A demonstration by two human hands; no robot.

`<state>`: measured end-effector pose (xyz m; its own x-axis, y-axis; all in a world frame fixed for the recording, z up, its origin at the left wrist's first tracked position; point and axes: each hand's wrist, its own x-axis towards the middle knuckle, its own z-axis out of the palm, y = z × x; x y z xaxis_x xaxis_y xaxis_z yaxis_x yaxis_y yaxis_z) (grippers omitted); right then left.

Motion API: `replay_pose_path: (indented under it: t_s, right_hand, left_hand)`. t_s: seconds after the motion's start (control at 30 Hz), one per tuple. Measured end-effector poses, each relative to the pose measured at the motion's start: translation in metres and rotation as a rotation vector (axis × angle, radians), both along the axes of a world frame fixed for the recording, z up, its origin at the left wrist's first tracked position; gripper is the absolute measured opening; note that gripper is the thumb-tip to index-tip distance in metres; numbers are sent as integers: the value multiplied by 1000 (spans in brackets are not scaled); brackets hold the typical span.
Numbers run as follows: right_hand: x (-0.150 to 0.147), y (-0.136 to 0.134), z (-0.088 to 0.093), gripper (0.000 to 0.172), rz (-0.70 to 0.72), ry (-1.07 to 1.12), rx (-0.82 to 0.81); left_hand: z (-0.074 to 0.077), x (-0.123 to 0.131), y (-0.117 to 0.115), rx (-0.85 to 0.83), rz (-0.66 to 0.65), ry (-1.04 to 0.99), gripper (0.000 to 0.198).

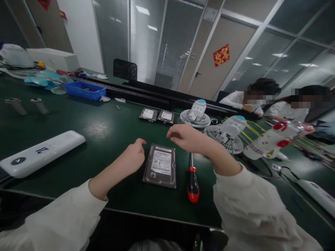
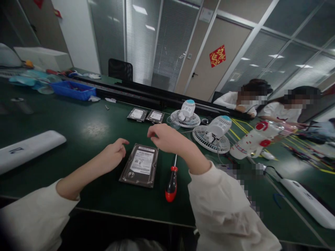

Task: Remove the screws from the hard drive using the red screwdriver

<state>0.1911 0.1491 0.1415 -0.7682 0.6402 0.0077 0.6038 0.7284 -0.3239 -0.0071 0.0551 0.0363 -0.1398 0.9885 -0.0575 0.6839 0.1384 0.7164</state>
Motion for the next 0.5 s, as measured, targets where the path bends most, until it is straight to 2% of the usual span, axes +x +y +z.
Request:
replay_pose_path:
  t_s: [0.1, 0.17, 0.27, 0.33, 0.37, 0.4, 0.5]
  right_hand:
    - [24, -43, 11, 23, -7, -222, 166]
    - [39, -68, 5, 27, -54, -375, 200]
    - [60, -99, -21, 35, -106, -470, 206]
    - [73, -113, -44, 55, -121, -463, 244]
    - [79, -118, -54, 65, -131, -458, 271]
    - [84, -122, -64, 66, -132, -451, 290]
    - [95, -126, -83, 56, -83, -403, 442]
  left_hand:
    - [12, -4, 0, -53, -30, 103, 49]
    - [24, -4, -1, -50, -57, 197, 48]
    - [43, 0, 2, -27, -70, 327, 41]
    - [50, 3, 9, -44, -75, 361, 39]
    - [51, 4, 15, -51, -69, 366, 39]
    - [50, 5, 21, -59, -60, 371, 38]
    - [40, 2, 41, -94, -38, 371, 33]
